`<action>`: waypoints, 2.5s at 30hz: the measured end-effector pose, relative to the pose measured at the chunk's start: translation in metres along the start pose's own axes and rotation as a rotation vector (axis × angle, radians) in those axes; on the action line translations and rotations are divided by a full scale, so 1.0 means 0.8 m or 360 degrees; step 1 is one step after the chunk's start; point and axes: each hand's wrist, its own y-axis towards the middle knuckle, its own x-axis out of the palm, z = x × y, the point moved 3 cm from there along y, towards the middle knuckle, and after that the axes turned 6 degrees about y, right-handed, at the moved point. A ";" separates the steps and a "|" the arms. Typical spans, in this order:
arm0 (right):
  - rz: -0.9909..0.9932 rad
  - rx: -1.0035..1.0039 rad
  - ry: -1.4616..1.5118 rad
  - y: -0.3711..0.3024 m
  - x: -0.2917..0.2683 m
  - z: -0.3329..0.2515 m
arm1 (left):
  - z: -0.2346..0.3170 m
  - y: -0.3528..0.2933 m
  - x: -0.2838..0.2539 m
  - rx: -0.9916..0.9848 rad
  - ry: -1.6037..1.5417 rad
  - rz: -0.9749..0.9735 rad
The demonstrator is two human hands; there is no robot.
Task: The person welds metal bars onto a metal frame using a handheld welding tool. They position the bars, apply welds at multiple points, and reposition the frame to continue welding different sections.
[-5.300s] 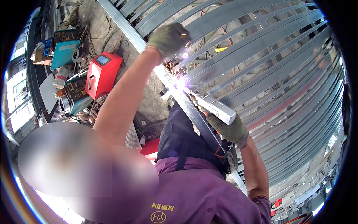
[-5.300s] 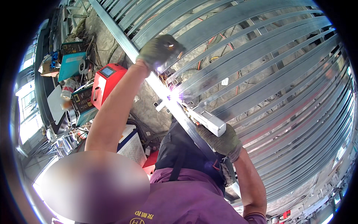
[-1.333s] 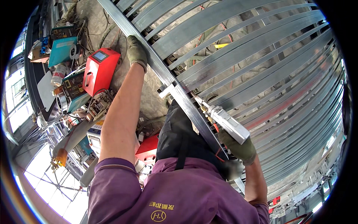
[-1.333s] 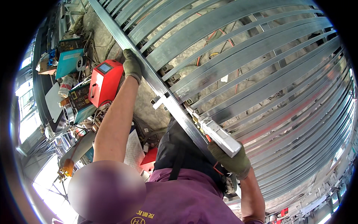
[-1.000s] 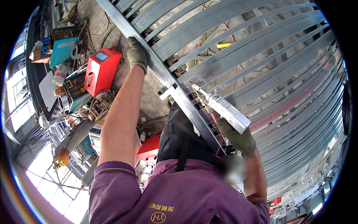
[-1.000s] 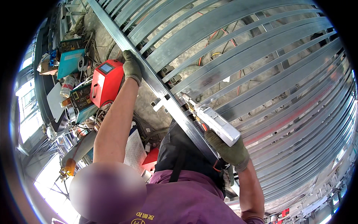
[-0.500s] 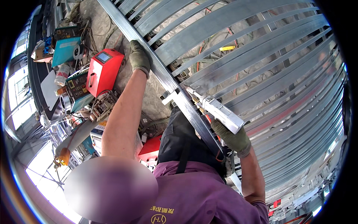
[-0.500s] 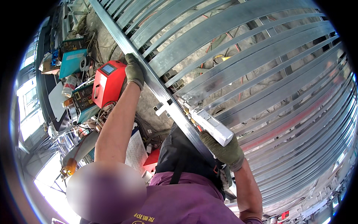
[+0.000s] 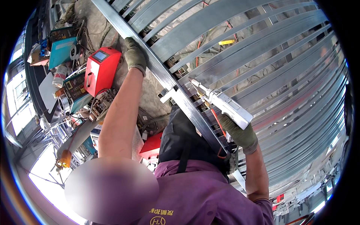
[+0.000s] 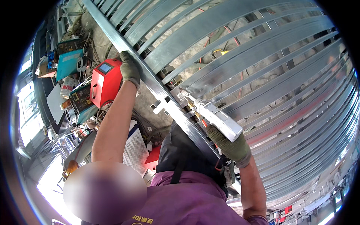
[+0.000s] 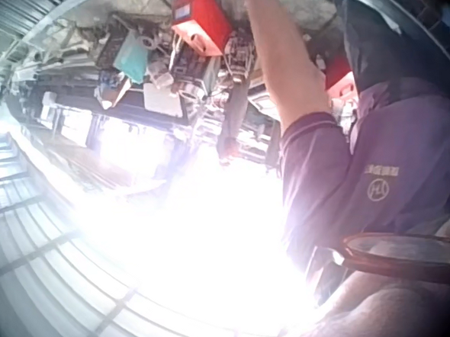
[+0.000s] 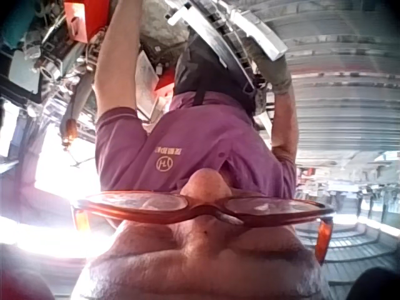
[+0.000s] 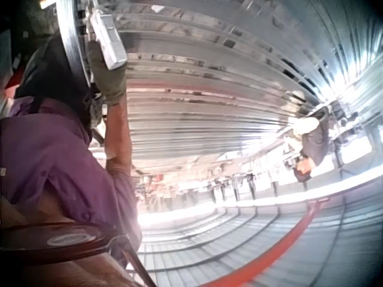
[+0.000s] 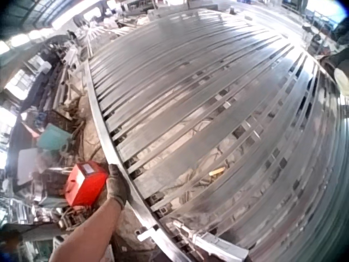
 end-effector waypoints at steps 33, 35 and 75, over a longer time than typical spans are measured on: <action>-0.0138 0.0192 0.0183 0.024 0.006 0.021 | -0.020 0.017 0.005 0.0035 -0.0482 0.0010; -0.0142 0.0204 0.0149 0.024 0.010 0.023 | -0.015 0.012 0.001 0.0101 -0.0456 0.0064; -0.0084 -0.0131 -0.0223 0.006 0.049 0.011 | -0.014 0.013 0.003 0.0386 -0.0046 0.0117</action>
